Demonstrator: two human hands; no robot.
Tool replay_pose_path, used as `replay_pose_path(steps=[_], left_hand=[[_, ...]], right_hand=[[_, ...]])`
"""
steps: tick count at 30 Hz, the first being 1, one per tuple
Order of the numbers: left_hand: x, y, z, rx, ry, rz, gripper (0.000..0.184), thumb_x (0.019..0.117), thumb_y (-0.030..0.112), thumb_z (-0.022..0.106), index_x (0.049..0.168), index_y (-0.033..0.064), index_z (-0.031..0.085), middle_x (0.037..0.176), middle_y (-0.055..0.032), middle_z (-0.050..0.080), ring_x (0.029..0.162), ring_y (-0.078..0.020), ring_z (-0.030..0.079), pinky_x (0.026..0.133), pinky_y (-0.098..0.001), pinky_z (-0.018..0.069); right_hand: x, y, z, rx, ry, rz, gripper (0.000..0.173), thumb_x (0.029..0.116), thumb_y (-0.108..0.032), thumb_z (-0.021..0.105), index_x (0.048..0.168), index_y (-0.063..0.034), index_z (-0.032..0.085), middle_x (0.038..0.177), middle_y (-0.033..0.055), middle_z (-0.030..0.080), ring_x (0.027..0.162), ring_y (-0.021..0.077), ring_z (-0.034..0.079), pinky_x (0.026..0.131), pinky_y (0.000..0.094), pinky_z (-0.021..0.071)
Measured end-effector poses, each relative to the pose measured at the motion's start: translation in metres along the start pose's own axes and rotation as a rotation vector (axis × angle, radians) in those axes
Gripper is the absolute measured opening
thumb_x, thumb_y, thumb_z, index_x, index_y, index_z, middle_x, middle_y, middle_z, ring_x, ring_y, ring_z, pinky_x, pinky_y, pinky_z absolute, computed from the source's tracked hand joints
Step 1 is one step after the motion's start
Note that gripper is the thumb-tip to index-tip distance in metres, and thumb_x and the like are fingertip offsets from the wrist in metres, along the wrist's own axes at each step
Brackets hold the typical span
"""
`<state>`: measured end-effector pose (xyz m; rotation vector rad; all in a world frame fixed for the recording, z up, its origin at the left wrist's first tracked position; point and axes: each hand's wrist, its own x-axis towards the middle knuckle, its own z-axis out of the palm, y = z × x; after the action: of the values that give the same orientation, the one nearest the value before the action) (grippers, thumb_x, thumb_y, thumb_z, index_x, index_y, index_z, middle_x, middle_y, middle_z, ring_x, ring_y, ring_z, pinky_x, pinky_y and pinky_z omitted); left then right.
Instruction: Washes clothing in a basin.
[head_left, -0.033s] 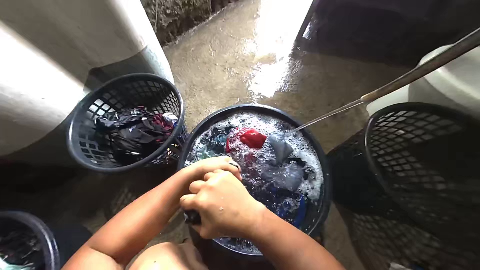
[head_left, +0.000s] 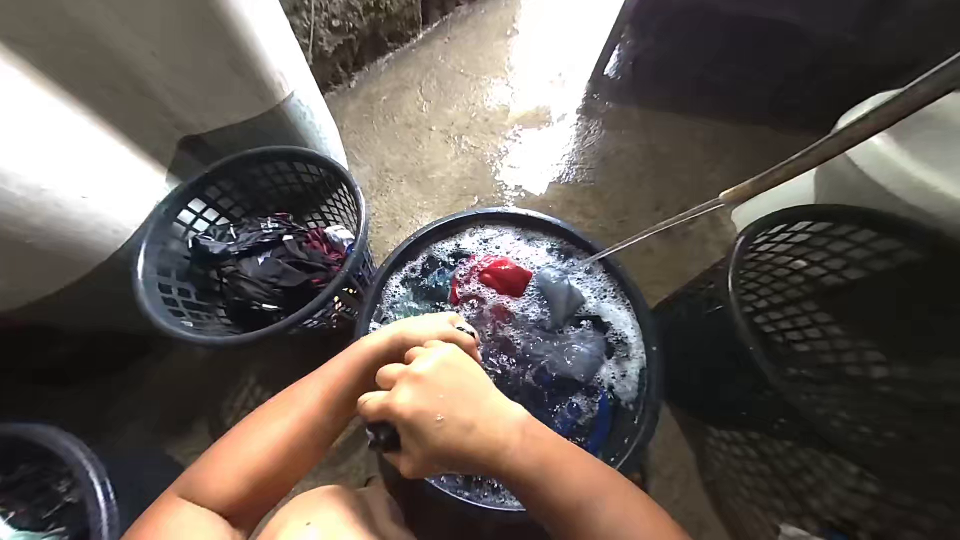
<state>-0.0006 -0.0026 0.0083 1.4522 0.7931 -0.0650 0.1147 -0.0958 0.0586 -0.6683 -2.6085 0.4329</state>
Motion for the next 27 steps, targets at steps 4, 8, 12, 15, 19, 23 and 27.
replay_pose_path(steps=[4,8,12,15,19,23,27], left_hand=[[-0.052,0.018,-0.017,0.166,0.493,-0.014,0.021,0.1008,0.014,0.057,0.093,0.0034,0.074,0.074,-0.0007,0.068,0.066,-0.007,0.061,0.066,-0.0298,0.053],[-0.144,0.045,-0.048,0.445,1.29,0.062,0.025,0.0981,0.031,0.065,0.1,0.0065,0.069,0.086,-0.0037,0.067,0.076,-0.0097,0.062,0.072,-0.0379,0.0549],[-0.153,0.047,-0.061,0.764,1.38,-0.096,0.072,0.0964,0.043,0.068,0.151,0.004,0.043,0.157,-0.0317,0.034,0.146,-0.0541,0.029,0.111,-0.0795,0.0202],[-0.093,0.003,-0.06,0.8,0.982,-0.087,0.05,0.0958,0.028,0.073,0.137,0.0018,0.059,0.143,-0.0262,0.053,0.137,-0.0446,0.047,0.112,-0.0672,0.0365],[-0.011,-0.078,-0.037,0.782,0.082,-0.38,0.068,0.0861,0.035,0.084,0.145,0.0137,0.057,0.156,-0.0201,0.044,0.142,-0.0408,0.045,0.112,-0.0658,0.0363],[0.024,-0.124,-0.009,0.738,-0.027,-0.527,0.078,0.0904,0.032,0.08,0.155,0.0082,0.042,0.157,-0.0261,0.039,0.14,-0.0453,0.046,0.108,-0.0684,0.0398],[0.023,-0.139,0.029,0.835,-0.009,-0.656,0.048,0.1052,0.03,0.055,0.139,-0.0035,0.055,0.138,-0.0307,0.057,0.131,-0.0508,0.052,0.102,-0.0721,0.0415]], right_hand=[[0.002,0.032,0.007,0.19,0.21,-0.061,0.028,0.0862,-0.033,0.077,0.11,-0.0182,0.076,0.089,0.0021,0.07,0.085,0.022,0.067,0.074,0.0439,0.0538],[-0.018,0.1,0.021,0.499,0.209,0.327,0.06,0.0905,-0.024,0.079,0.147,-0.0231,0.058,0.145,0.0054,0.058,0.134,0.0243,0.054,0.111,0.0524,0.0465],[-0.041,0.143,0.067,0.584,-0.225,0.8,0.05,0.1011,-0.032,0.066,0.145,-0.0106,0.056,0.141,0.0195,0.059,0.125,0.034,0.061,0.106,0.0539,0.0483],[-0.051,0.141,0.118,0.659,-0.427,0.917,0.068,0.0973,-0.039,0.071,0.154,-0.0112,0.047,0.15,0.0233,0.052,0.14,0.0392,0.049,0.117,0.0606,0.0362],[-0.062,0.117,0.146,0.572,-0.624,1.112,0.059,0.102,-0.036,0.062,0.145,0.0034,0.052,0.147,0.0303,0.051,0.138,0.0442,0.049,0.113,0.0643,0.0375],[-0.092,0.126,0.181,0.503,-0.475,1.215,0.074,0.0989,-0.02,0.067,0.163,-0.0104,0.03,0.169,0.0224,0.022,0.153,0.0456,0.025,0.121,0.0649,0.0268],[-0.108,0.117,0.187,0.23,-0.391,1.349,0.064,0.1016,-0.025,0.06,0.16,-0.0114,0.037,0.162,0.0257,0.035,0.15,0.0467,0.032,0.115,0.0655,0.0349]])
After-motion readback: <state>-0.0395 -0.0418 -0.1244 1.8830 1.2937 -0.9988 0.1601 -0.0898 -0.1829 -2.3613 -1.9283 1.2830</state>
